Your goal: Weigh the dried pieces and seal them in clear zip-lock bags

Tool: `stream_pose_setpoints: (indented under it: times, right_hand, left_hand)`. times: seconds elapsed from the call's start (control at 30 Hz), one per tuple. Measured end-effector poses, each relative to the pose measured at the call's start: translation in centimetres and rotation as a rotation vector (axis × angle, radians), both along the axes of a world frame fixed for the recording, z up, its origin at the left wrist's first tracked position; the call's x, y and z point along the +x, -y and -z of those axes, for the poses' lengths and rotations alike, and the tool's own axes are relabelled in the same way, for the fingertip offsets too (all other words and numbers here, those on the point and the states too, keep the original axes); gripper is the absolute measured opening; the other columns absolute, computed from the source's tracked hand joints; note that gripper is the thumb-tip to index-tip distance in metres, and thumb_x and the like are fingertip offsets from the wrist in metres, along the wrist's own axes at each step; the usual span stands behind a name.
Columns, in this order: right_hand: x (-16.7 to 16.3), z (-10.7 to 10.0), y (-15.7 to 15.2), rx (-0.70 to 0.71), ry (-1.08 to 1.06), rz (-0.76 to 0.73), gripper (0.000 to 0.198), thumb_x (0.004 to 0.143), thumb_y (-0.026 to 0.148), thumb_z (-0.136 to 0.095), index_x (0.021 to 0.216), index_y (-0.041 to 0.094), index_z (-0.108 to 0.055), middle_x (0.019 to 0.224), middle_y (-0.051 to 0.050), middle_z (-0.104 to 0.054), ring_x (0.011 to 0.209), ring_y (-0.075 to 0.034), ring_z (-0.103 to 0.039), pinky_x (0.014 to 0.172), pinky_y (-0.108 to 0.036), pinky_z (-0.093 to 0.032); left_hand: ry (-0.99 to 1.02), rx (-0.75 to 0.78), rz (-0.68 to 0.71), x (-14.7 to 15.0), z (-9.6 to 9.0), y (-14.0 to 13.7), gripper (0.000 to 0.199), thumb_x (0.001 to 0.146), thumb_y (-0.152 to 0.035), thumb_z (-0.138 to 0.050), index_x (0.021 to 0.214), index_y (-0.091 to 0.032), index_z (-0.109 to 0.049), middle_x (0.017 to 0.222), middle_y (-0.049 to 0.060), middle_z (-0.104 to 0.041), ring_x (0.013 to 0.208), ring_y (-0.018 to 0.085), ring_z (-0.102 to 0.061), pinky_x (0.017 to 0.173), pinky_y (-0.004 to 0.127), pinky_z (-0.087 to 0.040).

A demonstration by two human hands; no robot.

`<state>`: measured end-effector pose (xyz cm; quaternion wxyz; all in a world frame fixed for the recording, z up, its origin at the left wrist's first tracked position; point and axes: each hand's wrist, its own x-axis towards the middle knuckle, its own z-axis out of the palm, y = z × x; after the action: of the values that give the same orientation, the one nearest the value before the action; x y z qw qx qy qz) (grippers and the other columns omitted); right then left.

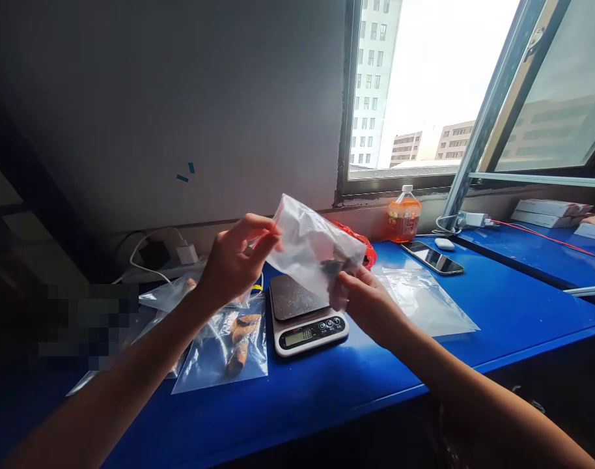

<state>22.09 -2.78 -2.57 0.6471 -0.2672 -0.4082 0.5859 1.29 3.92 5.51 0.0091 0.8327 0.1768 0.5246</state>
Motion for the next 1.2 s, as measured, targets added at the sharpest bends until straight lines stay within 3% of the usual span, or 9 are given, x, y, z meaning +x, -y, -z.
stream_pose_setpoints:
  times: [0.17,0.27,0.4,0.53,0.7,0.83,0.9,1.07,1.2]
  right_hand:
    - [7.3,-0.4,0.3,0.148,0.089,0.647,0.024,0.069,0.027,-0.075,0.079,0.021,-0.053,0.075,0.001,-0.063,0.070,-0.013,-0.061,0.056,-0.024,-0.045]
    - [10.9,0.0,-0.2,0.098,0.113,0.857,0.023,0.068,0.030,-0.074,0.075,0.019,-0.054,0.075,0.000,-0.061,0.068,-0.013,-0.060,0.054,-0.024,-0.044]
    - [13.0,1.4,-1.6,-0.050,0.325,0.786,0.028,0.065,0.034,-0.073,0.079,0.016,-0.057,0.070,0.001,-0.059,0.061,-0.010,-0.055,0.051,-0.022,-0.040]
    - [13.6,1.6,-3.2,-0.074,0.547,0.753,0.038,0.062,0.034,-0.073,0.091,0.016,-0.056,0.078,-0.001,-0.062,0.062,-0.011,-0.054,0.051,-0.021,-0.039]
    - [13.8,1.0,-4.1,-0.052,0.467,0.869,0.038,0.062,0.034,-0.069,0.093,0.017,-0.053,0.083,-0.002,-0.061,0.062,-0.013,-0.057,0.056,-0.026,-0.046]
    - [14.1,1.5,-3.8,-0.030,0.488,0.859,0.038,0.065,0.037,-0.067,0.093,0.018,-0.051,0.088,-0.004,-0.061,0.066,-0.014,-0.060,0.061,-0.029,-0.050]
    - [14.4,1.7,-4.0,-0.015,0.600,0.873,0.037,0.069,0.039,-0.063,0.096,0.017,-0.050,0.089,-0.006,-0.062,0.069,-0.016,-0.061,0.063,-0.030,-0.050]
    - [14.0,-0.1,-6.6,-0.003,1.288,0.909,0.037,0.081,0.034,-0.052,0.112,0.016,-0.045,0.094,-0.009,-0.066,0.083,-0.019,-0.064,0.071,-0.029,-0.049]
    - [12.1,-2.9,-9.5,-0.030,1.480,0.854,0.024,0.077,0.031,-0.056,0.097,0.018,-0.058,0.095,-0.010,-0.068,0.089,-0.023,-0.064,0.077,-0.032,-0.047]
  left_hand:
    - [-0.105,-0.122,-0.159,7.0,1.9,-3.4,0.031,0.089,-0.029,-0.052,0.117,-0.018,-0.043,0.112,0.009,-0.060,0.086,0.016,-0.062,0.070,0.030,-0.052]
    - [-0.559,-0.157,-0.345,12.3,3.8,-4.9,0.047,0.089,-0.039,-0.050,0.130,-0.020,-0.036,0.119,0.012,-0.056,0.107,0.024,-0.057,0.082,0.037,-0.050]
    - [-0.726,-0.154,-0.364,16.1,4.7,-6.5,0.042,0.084,-0.024,-0.056,0.125,-0.026,-0.049,0.106,0.010,-0.063,0.100,0.028,-0.062,0.084,0.042,-0.047]
    - [-0.759,-0.165,-0.404,15.5,4.1,-7.7,0.030,0.085,-0.017,-0.048,0.112,-0.023,-0.059,0.104,0.012,-0.064,0.101,0.031,-0.061,0.085,0.044,-0.045]
    - [-0.722,-0.230,-0.442,16.8,3.8,-7.8,0.045,0.081,-0.040,-0.058,0.121,-0.020,-0.052,0.118,0.016,-0.058,0.114,0.035,-0.053,0.091,0.047,-0.041]
    - [-0.635,-0.356,-0.478,18.0,4.1,-8.0,0.052,0.073,-0.024,-0.065,0.122,-0.019,-0.049,0.106,0.016,-0.065,0.110,0.035,-0.056,0.090,0.047,-0.041]
    - [-0.558,-0.427,-0.486,17.1,4.1,-8.4,0.050,0.075,-0.019,-0.060,0.123,-0.020,-0.046,0.103,0.015,-0.066,0.104,0.032,-0.060,0.086,0.043,-0.044]
    - [-0.407,-0.557,-0.399,12.3,3.8,-8.6,0.049,0.081,-0.018,-0.049,0.128,-0.017,-0.035,0.098,0.009,-0.068,0.088,0.021,-0.065,0.077,0.032,-0.047]
    - [-0.381,-0.587,-0.266,8.9,3.5,-6.5,0.050,0.082,-0.019,-0.050,0.128,-0.018,-0.032,0.092,0.004,-0.068,0.072,0.015,-0.063,0.072,0.028,-0.048]
